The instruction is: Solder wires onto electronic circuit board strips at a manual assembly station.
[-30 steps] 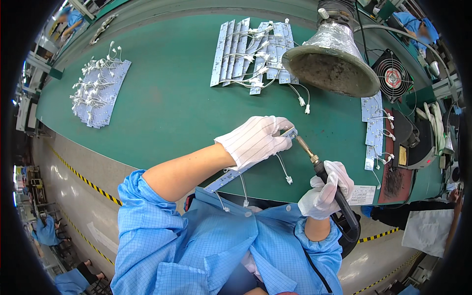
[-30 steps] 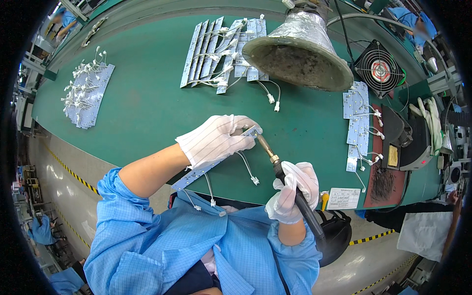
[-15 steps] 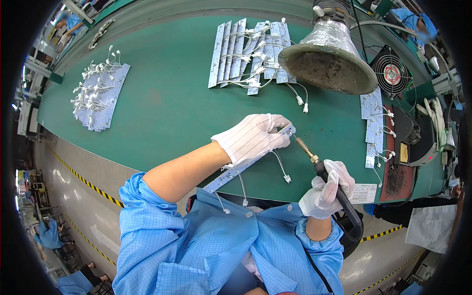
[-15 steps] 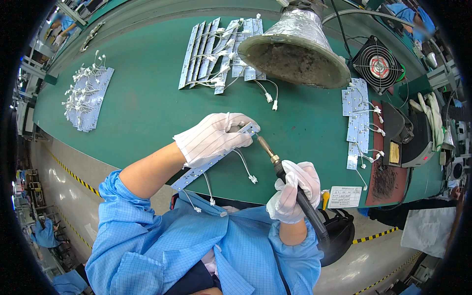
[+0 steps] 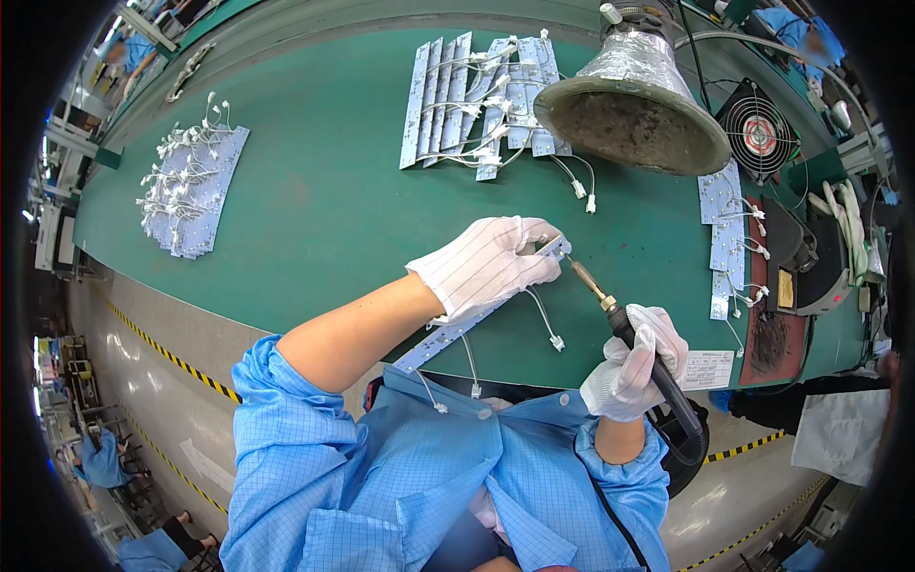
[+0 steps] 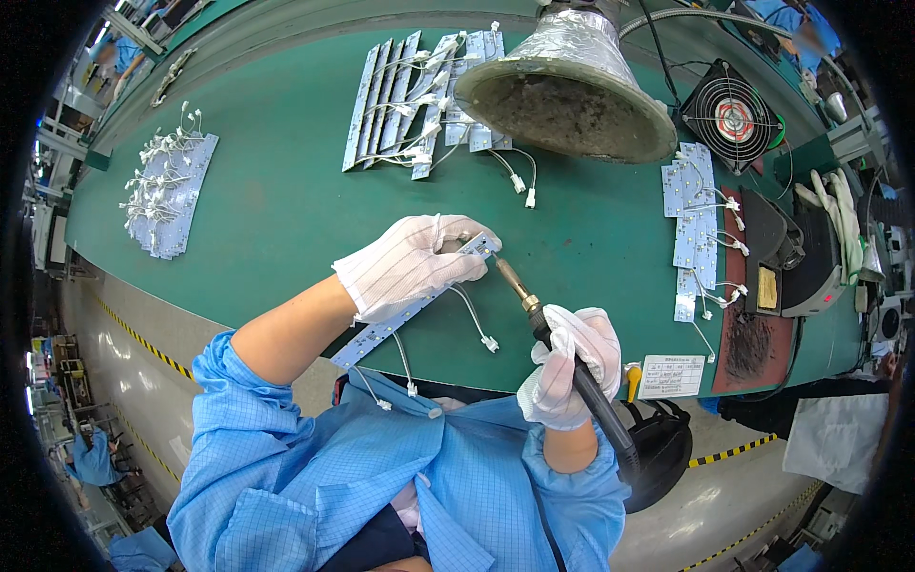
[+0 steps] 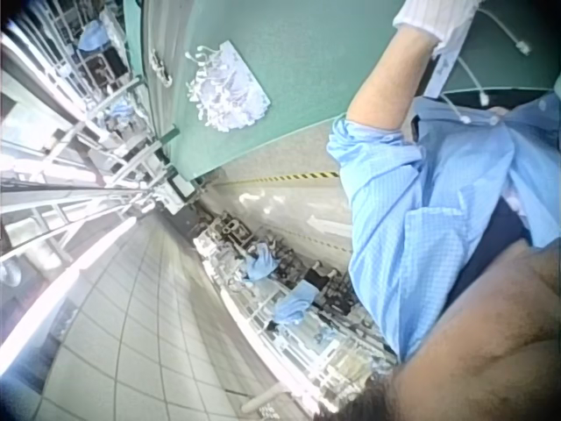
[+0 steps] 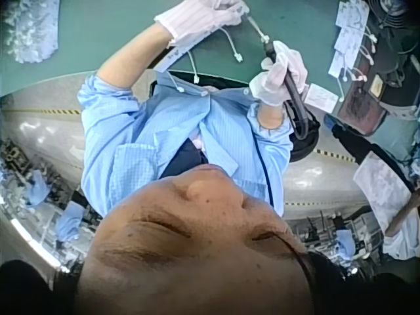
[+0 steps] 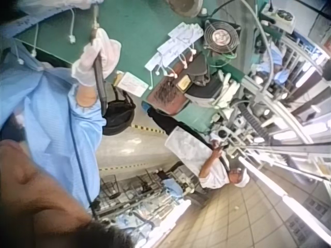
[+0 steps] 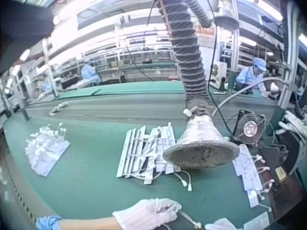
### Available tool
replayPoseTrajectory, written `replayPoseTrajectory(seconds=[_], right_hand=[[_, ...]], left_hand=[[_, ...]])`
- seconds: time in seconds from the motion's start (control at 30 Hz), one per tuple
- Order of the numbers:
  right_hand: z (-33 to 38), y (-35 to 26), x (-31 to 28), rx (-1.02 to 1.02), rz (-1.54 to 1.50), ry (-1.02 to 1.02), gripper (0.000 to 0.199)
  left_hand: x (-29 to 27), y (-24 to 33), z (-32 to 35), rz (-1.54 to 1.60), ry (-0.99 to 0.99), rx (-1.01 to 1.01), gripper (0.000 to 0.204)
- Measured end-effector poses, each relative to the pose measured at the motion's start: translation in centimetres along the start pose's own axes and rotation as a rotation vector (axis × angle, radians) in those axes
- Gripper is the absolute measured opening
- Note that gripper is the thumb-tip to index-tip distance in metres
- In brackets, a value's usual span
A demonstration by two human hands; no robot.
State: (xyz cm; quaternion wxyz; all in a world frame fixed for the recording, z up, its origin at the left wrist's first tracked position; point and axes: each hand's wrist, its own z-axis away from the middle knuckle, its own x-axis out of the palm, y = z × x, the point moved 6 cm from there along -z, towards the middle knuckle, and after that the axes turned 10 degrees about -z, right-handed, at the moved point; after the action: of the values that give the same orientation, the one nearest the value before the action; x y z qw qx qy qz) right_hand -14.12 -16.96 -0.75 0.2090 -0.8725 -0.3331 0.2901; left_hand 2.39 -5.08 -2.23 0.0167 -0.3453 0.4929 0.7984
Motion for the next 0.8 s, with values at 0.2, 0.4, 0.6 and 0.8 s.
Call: replayPoseTrajectory(seconds=[0.2, 0.4, 0.6, 0.8], right_hand=[[-1.1, -0.6, -0.2, 0.049, -0.096, -0.017, 0.033], [-0.6, -0.7, -0.6, -0.217, 0.319, 0.159, 0.039], [-1.9, -1.4, 0.5, -0.157, 0.377, 0.060, 0.049], [-0.7, -1.0, -0.5, 0.004, 0.122, 0.286, 0.020]], left_hand=[[-0.2, -0.1, 0.0, -0.019, 0.007, 0.007, 0.036], [-2.5, 1.7, 2.0, -0.485, 0.253, 0.065, 0.051], [-1.0, 1.0, 8.7, -0.843, -0.007, -0.057, 0.036], [-11.2, 1.0, 10.9, -0.625, 0.134, -0.264, 0.037]])
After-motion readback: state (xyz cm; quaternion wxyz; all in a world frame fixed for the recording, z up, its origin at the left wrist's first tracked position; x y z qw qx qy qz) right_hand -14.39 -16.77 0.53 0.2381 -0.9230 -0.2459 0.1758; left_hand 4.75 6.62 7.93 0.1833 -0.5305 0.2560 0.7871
